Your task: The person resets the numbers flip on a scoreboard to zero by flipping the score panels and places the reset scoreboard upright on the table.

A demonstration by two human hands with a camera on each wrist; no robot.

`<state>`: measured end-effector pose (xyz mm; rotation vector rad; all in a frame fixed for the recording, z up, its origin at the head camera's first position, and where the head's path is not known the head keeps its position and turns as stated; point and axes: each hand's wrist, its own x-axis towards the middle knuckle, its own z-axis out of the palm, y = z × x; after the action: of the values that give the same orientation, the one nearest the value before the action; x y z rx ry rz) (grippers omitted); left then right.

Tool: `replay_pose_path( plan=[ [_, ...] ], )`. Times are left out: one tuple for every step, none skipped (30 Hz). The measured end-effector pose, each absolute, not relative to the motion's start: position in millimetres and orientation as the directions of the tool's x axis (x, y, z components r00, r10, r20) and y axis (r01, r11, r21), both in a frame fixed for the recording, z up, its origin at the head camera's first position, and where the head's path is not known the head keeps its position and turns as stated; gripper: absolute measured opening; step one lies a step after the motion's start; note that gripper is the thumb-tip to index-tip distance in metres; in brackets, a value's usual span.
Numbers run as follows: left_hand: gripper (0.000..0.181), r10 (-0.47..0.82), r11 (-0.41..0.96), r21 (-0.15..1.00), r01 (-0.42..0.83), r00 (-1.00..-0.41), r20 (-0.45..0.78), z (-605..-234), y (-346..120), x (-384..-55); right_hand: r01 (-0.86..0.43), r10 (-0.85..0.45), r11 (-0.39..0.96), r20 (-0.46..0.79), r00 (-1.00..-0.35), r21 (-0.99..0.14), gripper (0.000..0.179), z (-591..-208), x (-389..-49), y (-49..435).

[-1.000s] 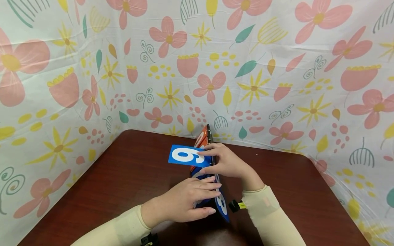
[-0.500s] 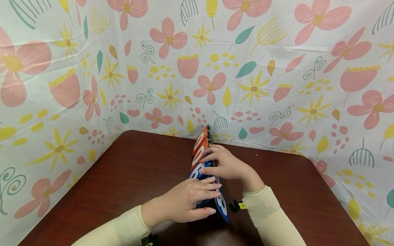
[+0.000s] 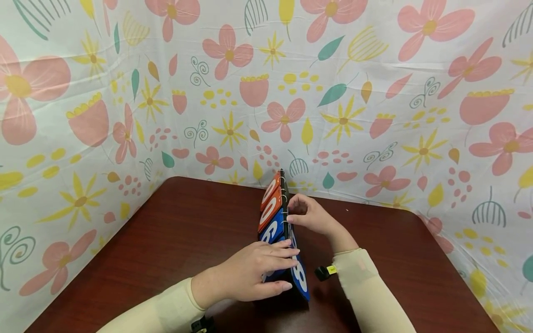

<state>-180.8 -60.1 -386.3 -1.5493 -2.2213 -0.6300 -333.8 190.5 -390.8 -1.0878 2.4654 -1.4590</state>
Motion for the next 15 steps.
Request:
replay_pose_path(
  plan=[
    [0.043,0.781,0.301,0.147,0.942,-0.332,0.529,-386.5,-60.1,-180.8,-0.528,-0.619,0.278,0.271,-0.737,-0.803,0.033,-395.4,-336.9,192.0],
    [0.043,0.781,0.301,0.149,0.942,-0.333,0.529,-386.7,-60.2,-180.8,-0.527,-0.632,0.257,0.271,-0.726,-0.81,0.033,-399.7,-339.7,193.4],
    [0.043,0.78,0.302,0.15,0.941,-0.335,0.529,-386.9,-60.2,-180.8,-0.522,-0.646,0.235,0.269,-0.714,-0.82,0.033,-403.4,-342.0,194.8],
    [0.043,0.78,0.303,0.155,0.94,-0.338,0.527,-387.1,-60.0,-180.9,-0.515,-0.66,0.216,0.265,-0.703,-0.83,0.032,-406.3,-343.9,196.0],
    [0.043,0.779,0.303,0.156,0.94,-0.339,0.527,-387.3,-60.1,-181.0,-0.506,-0.673,0.198,0.258,-0.693,-0.839,0.032,-409.1,-345.6,197.1],
    [0.043,0.779,0.303,0.154,0.94,-0.338,0.528,-387.3,-60.1,-181.0,-0.498,-0.686,0.185,0.251,-0.683,-0.847,0.032,-411.6,-347.3,198.3],
    [0.043,0.779,0.303,0.151,0.941,-0.336,0.529,-387.4,-60.3,-181.1,-0.483,-0.695,0.175,0.239,-0.678,-0.858,0.031,-413.3,-348.4,199.0],
    [0.043,0.779,0.303,0.146,0.942,-0.333,0.531,-387.5,-60.3,-181.3,-0.469,-0.701,0.175,0.225,-0.677,-0.866,0.03,-414.6,-349.2,199.8],
    [0.043,0.78,0.303,0.136,0.943,-0.327,0.534,-387.5,-60.4,-181.5,-0.454,-0.704,0.182,0.207,-0.679,-0.872,0.029,-415.5,-349.8,200.5],
    [0.044,0.779,0.302,0.132,0.944,-0.325,0.536,-387.3,-60.5,-181.6,-0.443,-0.705,0.193,0.19,-0.684,-0.876,0.028,-416.1,-350.1,201.1],
    [0.044,0.78,0.303,0.128,0.944,-0.323,0.536,-387.1,-60.6,-181.6,-0.432,-0.704,0.203,0.176,-0.688,-0.879,0.027,-417.2,-350.9,202.1],
    [0.044,0.78,0.303,0.131,0.944,-0.325,0.535,-386.9,-60.7,-181.4,-0.42,-0.7,0.213,0.162,-0.695,-0.882,0.025,-418.2,-351.7,203.3],
    [0.045,0.78,0.304,0.139,0.943,-0.329,0.532,-386.8,-61.0,-181.3,-0.404,-0.692,0.224,0.147,-0.706,-0.887,0.023,-418.6,-351.9,204.2],
    [0.045,0.78,0.306,0.141,0.942,-0.332,0.53,-386.6,-61.1,-181.1,-0.397,-0.685,0.231,0.14,-0.714,-0.888,0.022,-419.3,-352.5,205.4],
    [0.046,0.781,0.305,0.154,0.94,-0.34,0.525,-386.5,-61.2,-180.7,-0.388,-0.68,0.232,0.136,-0.721,-0.892,0.022,-419.6,-352.6,206.6]
  ],
)
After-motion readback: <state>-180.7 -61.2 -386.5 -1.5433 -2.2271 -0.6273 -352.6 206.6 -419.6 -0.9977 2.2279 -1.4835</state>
